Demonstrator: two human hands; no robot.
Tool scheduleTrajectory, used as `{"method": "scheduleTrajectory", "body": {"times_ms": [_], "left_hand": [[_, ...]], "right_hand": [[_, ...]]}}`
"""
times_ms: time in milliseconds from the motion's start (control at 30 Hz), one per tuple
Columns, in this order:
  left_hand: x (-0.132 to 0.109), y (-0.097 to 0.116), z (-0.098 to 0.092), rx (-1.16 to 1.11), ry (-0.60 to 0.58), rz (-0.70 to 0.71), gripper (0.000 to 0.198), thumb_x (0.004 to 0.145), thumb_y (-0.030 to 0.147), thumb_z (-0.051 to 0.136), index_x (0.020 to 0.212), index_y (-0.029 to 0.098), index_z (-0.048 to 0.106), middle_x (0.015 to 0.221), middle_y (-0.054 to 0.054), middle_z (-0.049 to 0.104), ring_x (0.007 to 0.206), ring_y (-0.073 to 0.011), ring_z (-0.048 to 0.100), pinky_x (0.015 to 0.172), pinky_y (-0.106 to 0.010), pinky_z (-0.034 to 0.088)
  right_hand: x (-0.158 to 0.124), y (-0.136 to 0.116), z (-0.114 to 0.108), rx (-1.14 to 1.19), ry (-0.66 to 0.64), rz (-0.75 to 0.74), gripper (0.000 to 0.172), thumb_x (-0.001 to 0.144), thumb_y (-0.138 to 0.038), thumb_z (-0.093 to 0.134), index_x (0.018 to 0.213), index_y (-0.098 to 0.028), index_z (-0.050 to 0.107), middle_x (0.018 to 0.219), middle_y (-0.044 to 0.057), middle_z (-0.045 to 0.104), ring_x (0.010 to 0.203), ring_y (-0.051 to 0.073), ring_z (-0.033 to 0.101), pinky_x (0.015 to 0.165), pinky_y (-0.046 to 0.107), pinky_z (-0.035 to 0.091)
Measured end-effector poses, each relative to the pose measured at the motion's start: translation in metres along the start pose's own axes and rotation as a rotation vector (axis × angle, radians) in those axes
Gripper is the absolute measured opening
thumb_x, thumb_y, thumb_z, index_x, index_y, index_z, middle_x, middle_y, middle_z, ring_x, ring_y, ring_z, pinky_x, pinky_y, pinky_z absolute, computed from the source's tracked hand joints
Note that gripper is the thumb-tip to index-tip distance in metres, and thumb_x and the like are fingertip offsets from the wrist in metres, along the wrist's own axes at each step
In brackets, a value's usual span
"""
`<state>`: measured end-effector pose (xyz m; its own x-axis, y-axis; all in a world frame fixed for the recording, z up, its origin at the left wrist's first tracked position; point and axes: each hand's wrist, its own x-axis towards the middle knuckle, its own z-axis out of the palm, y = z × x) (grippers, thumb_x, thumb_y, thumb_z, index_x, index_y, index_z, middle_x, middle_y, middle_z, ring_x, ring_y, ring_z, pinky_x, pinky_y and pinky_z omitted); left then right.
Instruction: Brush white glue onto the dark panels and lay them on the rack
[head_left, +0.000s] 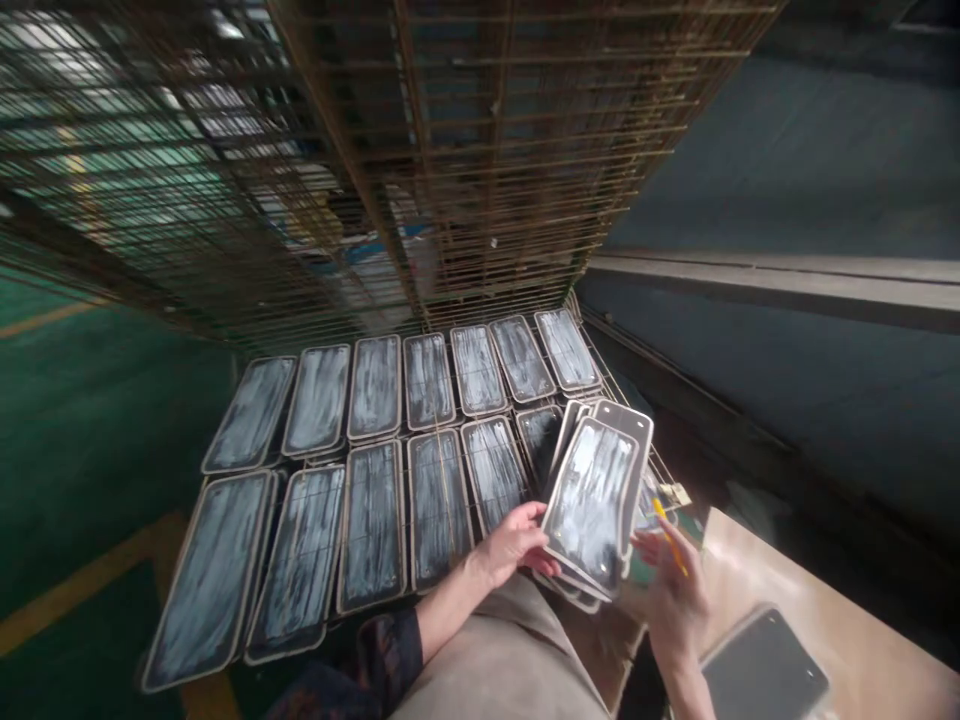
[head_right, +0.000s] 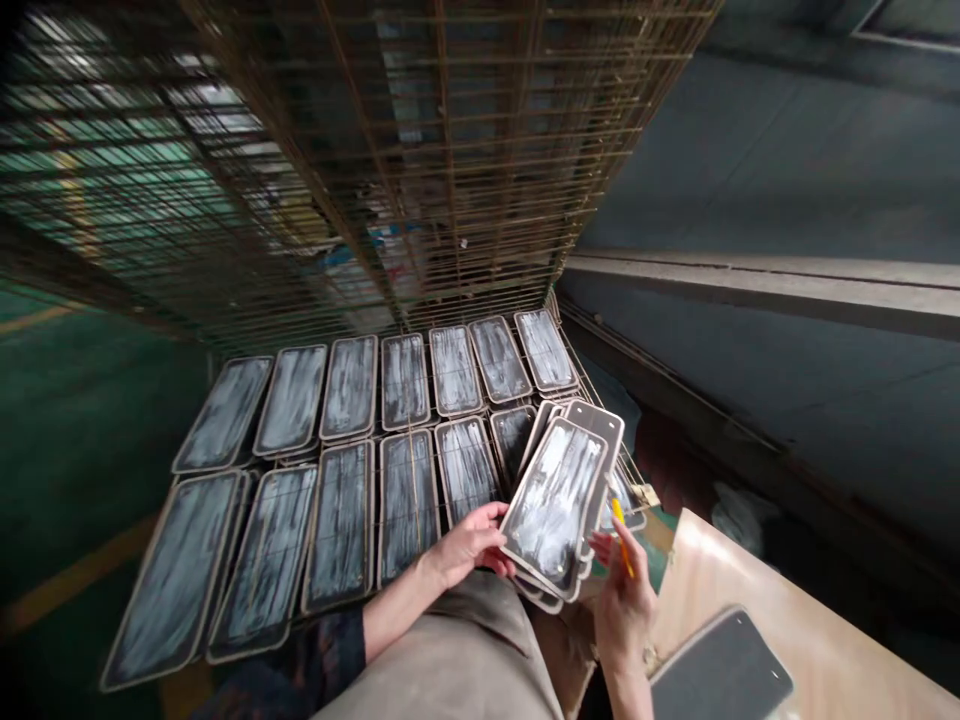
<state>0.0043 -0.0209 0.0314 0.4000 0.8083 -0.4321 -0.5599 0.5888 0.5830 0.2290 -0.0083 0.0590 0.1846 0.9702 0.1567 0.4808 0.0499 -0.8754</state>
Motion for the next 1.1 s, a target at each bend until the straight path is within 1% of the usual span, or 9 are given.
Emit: {"method": "scheduleTrajectory", "body": {"times_ms": [100,200,300,467,633,767,867,933,1100], "left_hand": [[0.005,0.014,0.006,-0.12,-0.101,0.038,0.043,0.067,0.019,0.064,0.106,0.013,0.049,0.072,-0.006,0.064,0.054,-0.0172,0.066,0.043,-0.018,0.046],[0.008,0.033,0.015,-0.161,-0.171,0.096,0.04,0.067,0.018,0.063,0.105,0.013,0.051,0.072,-0.005,0.064,0.052,-0.0165,0.066,0.042,-0.018,0.046],[0.008,0.058,0.022,-0.159,-0.218,0.17,0.039,0.068,0.018,0.063,0.105,0.015,0.052,0.075,-0.004,0.063,0.051,-0.0156,0.065,0.043,-0.019,0.047],[0.001,0.111,0.01,-0.116,-0.17,0.355,0.044,0.069,0.018,0.061,0.112,0.016,0.053,0.073,-0.001,0.063,0.048,-0.0126,0.062,0.044,-0.02,0.047],[-0.008,0.168,-0.032,-0.026,0.023,0.558,0.041,0.069,0.02,0.062,0.109,0.016,0.054,0.077,0.0,0.062,0.048,-0.0096,0.06,0.047,-0.021,0.047],[-0.01,0.194,-0.085,0.034,0.225,0.637,0.046,0.069,0.02,0.064,0.112,0.016,0.049,0.079,0.0,0.063,0.051,-0.009,0.061,0.05,-0.02,0.048],[-0.007,0.193,-0.131,-0.013,0.511,0.614,0.047,0.07,0.016,0.062,0.113,0.016,0.045,0.065,0.005,0.058,0.052,-0.0098,0.061,0.051,-0.019,0.049],[-0.005,0.185,-0.157,-0.034,0.706,0.517,0.039,0.071,0.012,0.061,0.108,0.015,0.047,0.06,0.005,0.056,0.049,-0.0093,0.06,0.048,-0.018,0.048],[-0.006,0.164,-0.191,-0.038,0.89,0.429,0.028,0.073,0.011,0.064,0.096,0.013,0.048,0.056,0.004,0.053,0.042,-0.0092,0.057,0.045,-0.019,0.049]], "right_hand": [[0.006,0.034,0.005,-0.128,0.084,0.057,0.04,0.089,-0.041,0.04,0.121,-0.02,0.051,0.092,0.008,0.067,0.077,0.023,0.066,0.07,0.037,0.051],[0.004,0.063,0.014,-0.398,-0.038,-0.016,0.041,0.083,-0.045,0.043,0.105,-0.016,0.06,0.087,0.011,0.068,0.074,0.027,0.064,0.06,0.035,0.048],[0.0,0.084,0.022,-0.567,-0.127,-0.174,0.041,0.083,-0.045,0.034,0.089,-0.016,0.063,0.083,0.013,0.067,0.079,0.031,0.063,0.063,0.039,0.048],[-0.003,0.097,0.03,-0.622,-0.165,-0.305,0.045,0.089,-0.042,0.028,0.113,-0.019,0.058,0.113,0.01,0.064,0.092,0.028,0.062,0.074,0.039,0.049],[-0.004,0.1,0.033,-0.585,-0.14,-0.254,0.047,0.089,-0.044,0.027,0.119,-0.021,0.055,0.124,0.008,0.059,0.097,0.028,0.063,0.077,0.038,0.051],[-0.004,0.103,0.035,-0.558,-0.14,-0.187,0.049,0.088,-0.045,0.027,0.12,-0.02,0.056,0.124,0.009,0.059,0.099,0.029,0.063,0.073,0.037,0.052],[-0.003,0.101,0.035,-0.544,-0.122,-0.16,0.05,0.088,-0.045,0.028,0.12,-0.021,0.056,0.123,0.009,0.06,0.1,0.03,0.063,0.071,0.038,0.053],[-0.002,0.098,0.036,-0.535,-0.115,-0.151,0.05,0.087,-0.046,0.028,0.119,-0.021,0.058,0.121,0.009,0.061,0.099,0.03,0.064,0.07,0.037,0.054],[-0.001,0.089,0.037,-0.475,-0.087,-0.16,0.049,0.087,-0.049,0.03,0.113,-0.021,0.061,0.117,0.009,0.064,0.102,0.029,0.063,0.072,0.036,0.054]]}}
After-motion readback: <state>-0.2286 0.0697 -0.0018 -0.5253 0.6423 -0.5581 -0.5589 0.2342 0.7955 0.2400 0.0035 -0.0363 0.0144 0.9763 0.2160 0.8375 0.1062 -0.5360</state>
